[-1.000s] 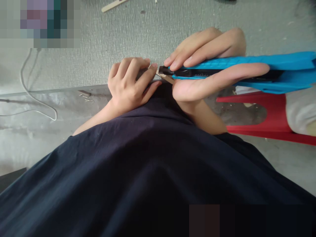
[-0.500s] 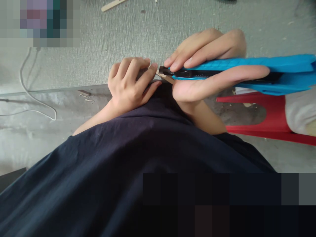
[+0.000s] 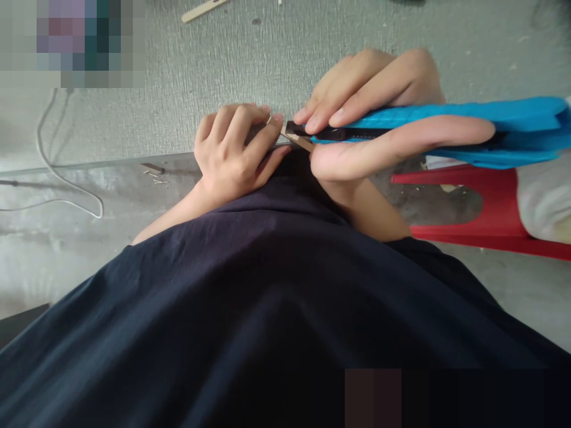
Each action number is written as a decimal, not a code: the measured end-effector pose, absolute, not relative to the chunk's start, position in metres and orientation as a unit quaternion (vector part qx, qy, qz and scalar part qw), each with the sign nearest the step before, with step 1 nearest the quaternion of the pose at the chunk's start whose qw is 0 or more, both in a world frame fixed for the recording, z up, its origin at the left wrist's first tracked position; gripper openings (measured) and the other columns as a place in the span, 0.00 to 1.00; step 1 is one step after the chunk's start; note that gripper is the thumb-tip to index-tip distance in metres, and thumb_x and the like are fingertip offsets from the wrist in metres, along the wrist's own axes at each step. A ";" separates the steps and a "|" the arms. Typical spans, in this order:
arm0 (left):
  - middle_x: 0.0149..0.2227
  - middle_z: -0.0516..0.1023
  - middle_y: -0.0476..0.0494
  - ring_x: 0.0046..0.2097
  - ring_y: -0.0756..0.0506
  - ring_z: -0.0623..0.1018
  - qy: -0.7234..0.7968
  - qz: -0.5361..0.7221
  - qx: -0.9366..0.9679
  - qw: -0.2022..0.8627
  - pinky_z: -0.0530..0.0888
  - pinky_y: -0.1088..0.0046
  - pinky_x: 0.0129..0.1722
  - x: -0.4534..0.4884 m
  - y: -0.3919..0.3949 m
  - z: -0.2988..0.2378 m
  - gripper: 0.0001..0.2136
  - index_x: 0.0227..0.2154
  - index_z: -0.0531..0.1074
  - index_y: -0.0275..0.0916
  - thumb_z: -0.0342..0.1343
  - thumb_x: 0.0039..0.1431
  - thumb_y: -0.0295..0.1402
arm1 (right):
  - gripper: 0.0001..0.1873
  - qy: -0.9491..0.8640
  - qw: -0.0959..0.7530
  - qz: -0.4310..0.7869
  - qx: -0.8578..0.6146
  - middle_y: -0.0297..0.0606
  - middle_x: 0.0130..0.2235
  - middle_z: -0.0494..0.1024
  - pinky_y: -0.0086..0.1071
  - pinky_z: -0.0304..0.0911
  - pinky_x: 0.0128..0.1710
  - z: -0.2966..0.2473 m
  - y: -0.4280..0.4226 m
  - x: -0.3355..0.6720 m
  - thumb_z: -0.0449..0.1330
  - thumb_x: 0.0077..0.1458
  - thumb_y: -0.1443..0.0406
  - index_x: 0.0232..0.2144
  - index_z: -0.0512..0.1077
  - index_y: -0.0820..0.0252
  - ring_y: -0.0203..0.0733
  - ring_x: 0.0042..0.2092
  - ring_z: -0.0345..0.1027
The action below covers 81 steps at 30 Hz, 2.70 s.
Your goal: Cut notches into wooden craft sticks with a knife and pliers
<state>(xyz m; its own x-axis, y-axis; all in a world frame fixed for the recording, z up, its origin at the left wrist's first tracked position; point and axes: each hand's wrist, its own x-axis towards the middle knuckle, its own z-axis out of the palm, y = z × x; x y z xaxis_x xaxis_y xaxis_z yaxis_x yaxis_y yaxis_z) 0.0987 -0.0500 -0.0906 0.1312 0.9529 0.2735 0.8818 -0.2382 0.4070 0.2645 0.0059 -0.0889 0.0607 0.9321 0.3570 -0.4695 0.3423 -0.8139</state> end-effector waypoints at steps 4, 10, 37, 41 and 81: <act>0.59 0.83 0.37 0.72 0.25 0.81 0.618 0.238 0.744 0.088 0.72 0.38 0.74 0.098 -0.050 -0.088 0.28 0.56 0.83 0.51 0.50 0.80 0.66 | 0.44 -0.486 0.798 0.327 -0.141 0.31 0.24 0.55 0.27 0.61 0.27 -0.073 0.009 0.235 0.33 0.82 0.34 0.27 0.62 0.55 0.29 0.23 0.68; 0.63 0.83 0.36 0.74 0.25 0.79 0.616 0.227 0.748 0.094 0.72 0.38 0.74 0.098 -0.051 -0.086 0.27 0.57 0.82 0.51 0.49 0.81 0.65 | 0.43 -0.459 0.831 0.292 -0.117 0.30 0.19 0.53 0.24 0.53 0.19 -0.068 0.014 0.232 0.45 0.82 0.33 0.24 0.60 0.55 0.28 0.18 0.62; 0.65 0.85 0.38 0.74 0.29 0.79 0.620 0.190 0.757 0.082 0.69 0.38 0.77 0.098 -0.051 -0.079 0.27 0.63 0.83 0.55 0.45 0.83 0.62 | 0.50 -0.539 0.732 0.374 -0.184 0.34 0.22 0.57 0.36 0.69 0.28 -0.062 -0.001 0.268 0.26 0.74 0.23 0.25 0.56 0.53 0.37 0.25 0.70; 0.63 0.86 0.38 0.73 0.29 0.79 0.621 0.188 0.756 0.089 0.70 0.39 0.76 0.099 -0.051 -0.075 0.25 0.60 0.83 0.55 0.49 0.81 0.62 | 0.51 -0.568 0.711 0.378 -0.173 0.33 0.24 0.61 0.38 0.77 0.32 -0.070 0.005 0.276 0.31 0.73 0.21 0.26 0.66 0.51 0.35 0.26 0.74; 0.42 0.86 0.40 0.47 0.37 0.82 0.622 0.275 0.727 0.089 0.79 0.51 0.50 0.072 -0.029 -0.043 0.07 0.34 0.69 0.47 0.60 0.68 0.32 | 0.24 -0.324 0.836 0.379 -0.231 0.29 0.37 0.62 0.30 0.62 0.19 -0.061 0.029 0.238 0.56 0.82 0.39 0.41 0.66 0.46 0.31 0.23 0.55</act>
<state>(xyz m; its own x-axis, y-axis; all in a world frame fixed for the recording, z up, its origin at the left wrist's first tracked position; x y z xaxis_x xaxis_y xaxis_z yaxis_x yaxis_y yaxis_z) 0.0721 -0.0286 -0.0431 0.0733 0.9543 0.2898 0.8562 -0.2092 0.4724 0.2378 0.0292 -0.0611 0.5034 0.7826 0.3662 -0.4838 0.6064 -0.6311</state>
